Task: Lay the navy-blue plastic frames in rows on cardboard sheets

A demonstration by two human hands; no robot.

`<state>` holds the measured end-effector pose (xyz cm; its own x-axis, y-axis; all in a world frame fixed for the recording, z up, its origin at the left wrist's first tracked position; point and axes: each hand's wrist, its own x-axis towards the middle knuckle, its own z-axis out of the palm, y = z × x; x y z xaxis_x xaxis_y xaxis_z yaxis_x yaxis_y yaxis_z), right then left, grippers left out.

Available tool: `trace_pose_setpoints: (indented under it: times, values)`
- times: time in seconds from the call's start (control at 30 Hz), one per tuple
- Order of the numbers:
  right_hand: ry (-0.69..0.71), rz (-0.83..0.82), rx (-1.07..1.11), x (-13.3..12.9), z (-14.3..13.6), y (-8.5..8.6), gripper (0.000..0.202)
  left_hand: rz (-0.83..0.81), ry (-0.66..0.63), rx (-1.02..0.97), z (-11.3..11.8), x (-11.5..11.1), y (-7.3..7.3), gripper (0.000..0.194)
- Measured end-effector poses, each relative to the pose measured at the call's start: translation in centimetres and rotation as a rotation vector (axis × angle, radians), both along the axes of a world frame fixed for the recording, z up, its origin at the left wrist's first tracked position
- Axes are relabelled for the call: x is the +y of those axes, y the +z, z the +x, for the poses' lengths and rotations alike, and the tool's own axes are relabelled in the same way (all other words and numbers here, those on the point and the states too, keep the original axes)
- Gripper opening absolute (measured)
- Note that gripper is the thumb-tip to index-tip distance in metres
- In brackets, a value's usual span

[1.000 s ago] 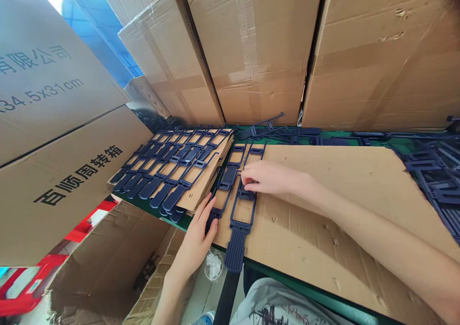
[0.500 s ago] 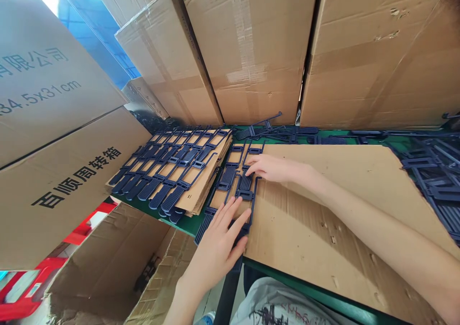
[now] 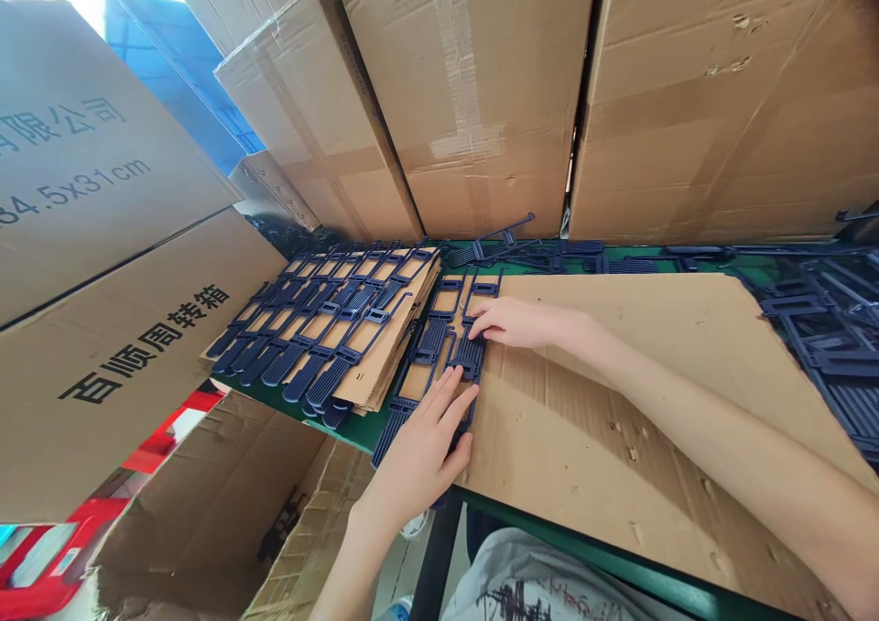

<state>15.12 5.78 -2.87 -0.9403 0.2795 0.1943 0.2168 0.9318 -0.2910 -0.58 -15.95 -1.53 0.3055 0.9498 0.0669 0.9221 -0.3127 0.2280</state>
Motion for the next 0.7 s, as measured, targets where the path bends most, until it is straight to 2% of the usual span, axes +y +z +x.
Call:
trace_pose_setpoints:
  times: [0.33, 0.7]
  values:
    - [0.003, -0.045, 0.021, -0.37, 0.18, 0.31, 0.027, -0.010, -0.002, -0.024, 0.21, 0.52, 0.05, 0.057]
    - [0.013, -0.074, 0.046, -0.14, 0.16, -0.02, 0.026, -0.024, 0.000, -0.006, 0.24, -0.35, 0.46, 0.059]
